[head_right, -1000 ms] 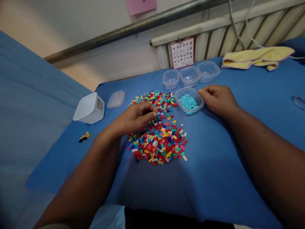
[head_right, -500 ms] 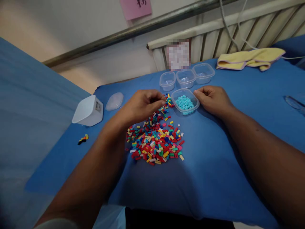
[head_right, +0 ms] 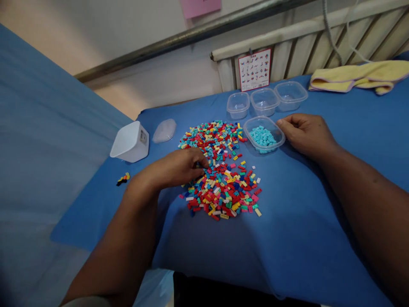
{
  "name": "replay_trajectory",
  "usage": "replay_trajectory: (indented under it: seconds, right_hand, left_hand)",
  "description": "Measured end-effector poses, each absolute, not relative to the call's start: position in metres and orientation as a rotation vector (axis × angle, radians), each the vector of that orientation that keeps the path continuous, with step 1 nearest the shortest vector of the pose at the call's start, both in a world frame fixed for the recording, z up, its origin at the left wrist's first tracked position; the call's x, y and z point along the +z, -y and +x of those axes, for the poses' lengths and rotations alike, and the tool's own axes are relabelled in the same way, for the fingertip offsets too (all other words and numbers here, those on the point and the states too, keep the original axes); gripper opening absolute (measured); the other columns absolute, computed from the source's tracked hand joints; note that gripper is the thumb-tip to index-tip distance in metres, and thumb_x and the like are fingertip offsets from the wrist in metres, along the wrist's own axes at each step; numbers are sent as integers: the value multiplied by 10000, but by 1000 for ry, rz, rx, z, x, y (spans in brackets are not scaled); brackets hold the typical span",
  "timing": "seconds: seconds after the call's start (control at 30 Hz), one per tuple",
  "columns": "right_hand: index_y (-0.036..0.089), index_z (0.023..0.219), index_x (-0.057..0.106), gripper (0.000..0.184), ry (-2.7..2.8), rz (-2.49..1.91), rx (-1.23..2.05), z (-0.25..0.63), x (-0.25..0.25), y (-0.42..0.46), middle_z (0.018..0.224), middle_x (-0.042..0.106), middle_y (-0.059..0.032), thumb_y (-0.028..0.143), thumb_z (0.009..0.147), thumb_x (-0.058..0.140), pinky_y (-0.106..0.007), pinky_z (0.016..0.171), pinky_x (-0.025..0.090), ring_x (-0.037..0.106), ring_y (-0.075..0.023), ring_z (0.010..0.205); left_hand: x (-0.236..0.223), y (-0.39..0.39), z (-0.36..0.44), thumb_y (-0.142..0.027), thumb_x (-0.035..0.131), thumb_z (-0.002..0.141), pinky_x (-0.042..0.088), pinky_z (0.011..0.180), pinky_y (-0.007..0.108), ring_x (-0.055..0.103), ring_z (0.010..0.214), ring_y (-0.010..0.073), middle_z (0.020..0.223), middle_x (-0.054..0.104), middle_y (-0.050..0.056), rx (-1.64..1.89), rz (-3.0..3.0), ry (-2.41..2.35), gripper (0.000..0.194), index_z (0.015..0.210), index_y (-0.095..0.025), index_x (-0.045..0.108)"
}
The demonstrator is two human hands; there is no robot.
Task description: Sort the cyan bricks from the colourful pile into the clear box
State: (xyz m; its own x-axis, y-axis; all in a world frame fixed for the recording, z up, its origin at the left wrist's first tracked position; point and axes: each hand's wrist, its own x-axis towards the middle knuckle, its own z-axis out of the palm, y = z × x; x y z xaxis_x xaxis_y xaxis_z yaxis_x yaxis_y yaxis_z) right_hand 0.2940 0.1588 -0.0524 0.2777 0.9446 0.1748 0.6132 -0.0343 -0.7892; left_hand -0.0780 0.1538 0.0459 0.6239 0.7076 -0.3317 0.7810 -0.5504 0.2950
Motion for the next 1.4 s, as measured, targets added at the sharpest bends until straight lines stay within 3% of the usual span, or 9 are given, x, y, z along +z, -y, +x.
replay_trajectory:
  seconds: [0.13,0.37,0.67,0.8,1.17,1.4]
  right_hand:
    - [200,917,856,361,1446,-1749,513,290,-47,-156,720,734,-40,527,925,703,-347,654,429,544,-176,644]
    - [199,883,838,311,1418,-1808,476,285,-41,-154,715,712,-35,478,924,707,-341,685,456,571,-181,672]
    - [184,957,876,313,1416,-1776,498,291,-49,-156,795,784,-55,458,942,727,-346,683,451,608,-186,697]
    - [198,955,883,316,1418,-1768,481,294,-52,-159,788,784,-49,477,933,737,-351,684,459,594,-184,680]
    - [193,916,865,311,1430,-1786,472,289,-46,-156,749,757,-40,463,937,713,-348,687,456,595,-184,684]
    - [182,948,865,327,1454,-1762,492,293,-50,-158,796,782,-43,470,959,711,-330,703,456,623,-183,725]
  left_hand:
    - [41,-156,-82,-118,643,886,418,746,320,644,835,211,954,756,52,-224,2507,-1228,187,946,-217,790]
    - [45,-150,-75,-161,596,932,302,676,348,633,886,235,1008,750,65,-364,2617,-1227,136,918,-211,721]
    - [41,-145,-69,-168,598,913,281,667,351,608,849,219,1033,750,60,-315,2568,-1300,160,1028,-209,703]
    - [42,-145,-72,-173,602,896,284,662,354,551,781,196,950,702,37,-266,2527,-1298,90,969,-212,640]
    - [37,-166,-100,-218,717,786,418,604,251,536,659,113,774,620,-27,282,1903,-1121,171,934,-188,636]
    - [22,-176,-97,-240,827,776,550,656,246,669,681,112,788,708,1,392,1622,-1043,267,948,-166,637]
